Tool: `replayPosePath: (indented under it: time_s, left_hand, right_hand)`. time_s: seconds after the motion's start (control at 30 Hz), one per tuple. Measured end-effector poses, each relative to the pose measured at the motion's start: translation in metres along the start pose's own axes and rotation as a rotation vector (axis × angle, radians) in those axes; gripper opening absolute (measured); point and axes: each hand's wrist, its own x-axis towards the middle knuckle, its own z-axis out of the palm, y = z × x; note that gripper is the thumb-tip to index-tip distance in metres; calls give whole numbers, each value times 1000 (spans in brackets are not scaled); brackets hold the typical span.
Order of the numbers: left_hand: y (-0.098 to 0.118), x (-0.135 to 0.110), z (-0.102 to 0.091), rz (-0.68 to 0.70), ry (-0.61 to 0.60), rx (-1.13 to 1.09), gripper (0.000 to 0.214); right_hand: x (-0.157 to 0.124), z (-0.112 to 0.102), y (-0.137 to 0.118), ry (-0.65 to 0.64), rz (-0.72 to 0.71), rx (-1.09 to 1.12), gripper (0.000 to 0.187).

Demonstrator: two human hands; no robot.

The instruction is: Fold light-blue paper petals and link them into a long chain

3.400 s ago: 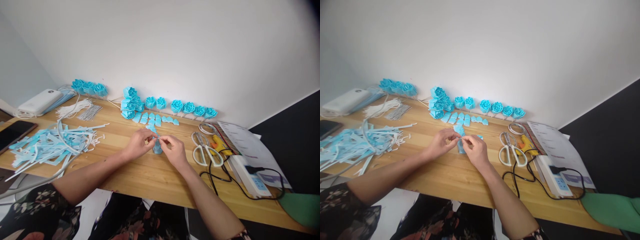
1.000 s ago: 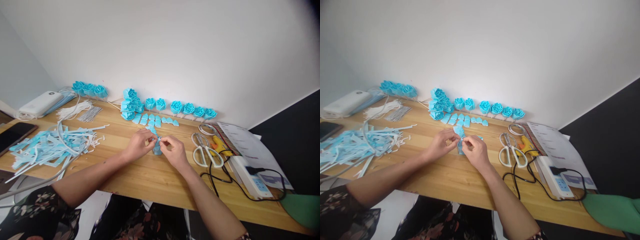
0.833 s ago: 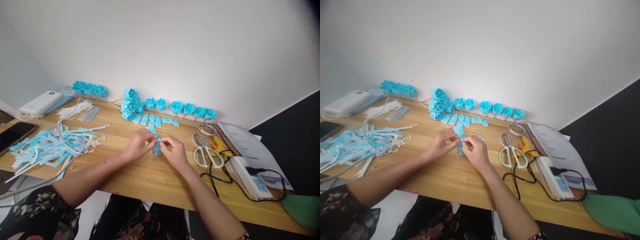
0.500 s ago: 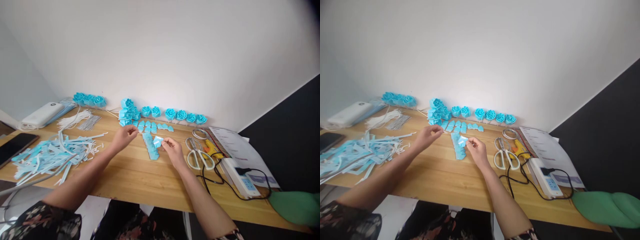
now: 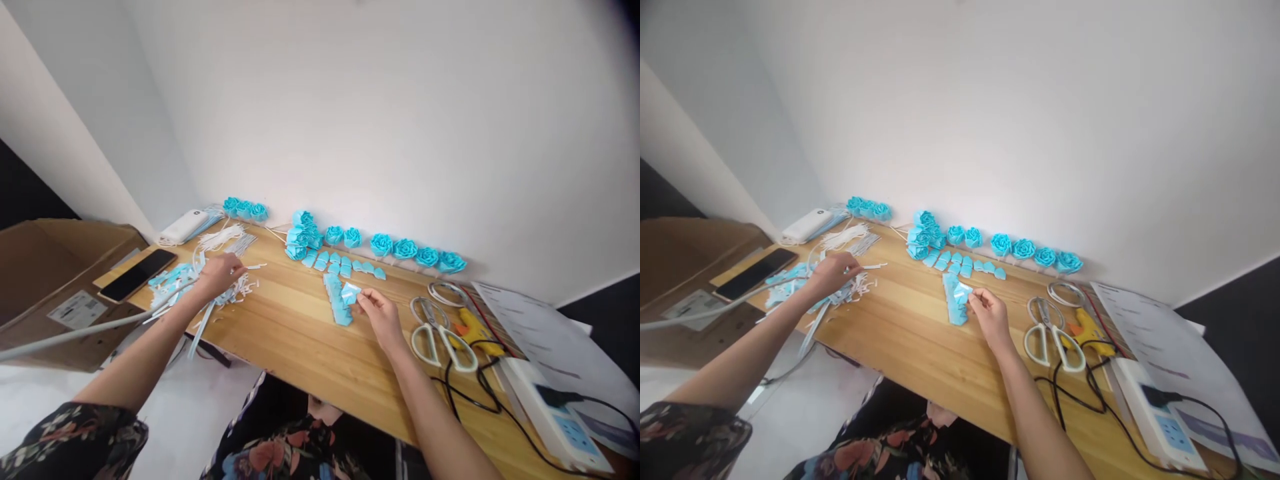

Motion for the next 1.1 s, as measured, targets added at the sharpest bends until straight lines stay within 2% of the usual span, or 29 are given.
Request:
replayPosePath:
  time_s: [0.07, 0.17, 0.23, 0.3, 0.37, 0.47, 0.53, 0.6, 0.7, 0.8, 1.1]
  left_hand:
    - [-5, -5, -1, 23, 35, 20, 17]
    - [3, -13, -4, 46, 126, 25, 30]
    - [22, -15, -5, 66, 195, -79, 30]
    - [53, -14, 0, 84, 206, -297, 28]
    - [91, -10, 10, 105, 77, -564, 31]
    - [147, 1, 30, 138, -103, -839, 35]
    - [173, 10, 44, 127, -203, -965, 37]
    - [188, 20, 55, 86, -299, -1066, 39]
    - [195, 32, 68, 10, -390, -1174, 38]
    - [196, 38, 75, -32, -396, -1249, 35]
    - [199, 41, 82, 5, -431, -1276, 32]
  right_hand:
    - [-1, 1, -1, -17, 2, 9, 22]
    - [-3, 2, -2, -32, -11, 9, 22]
    - [-3, 2, -2, -47, -21, 20, 22]
    - [-4, 3, -4, -61, -25, 42, 23]
    - [-5, 3, -5, -70, -38, 51, 25]
    - [-5, 3, -7, -93, -53, 43, 25]
    - [-5, 2, -8, -104, -56, 41, 25]
    - [-5, 1, -7, -96, -53, 36, 24]
    - [-4, 0, -7, -76, -41, 23, 25]
    - [-3, -1, -8, -72, -31, 14, 25]
    - [-2, -2, -1, -41, -27, 2, 22]
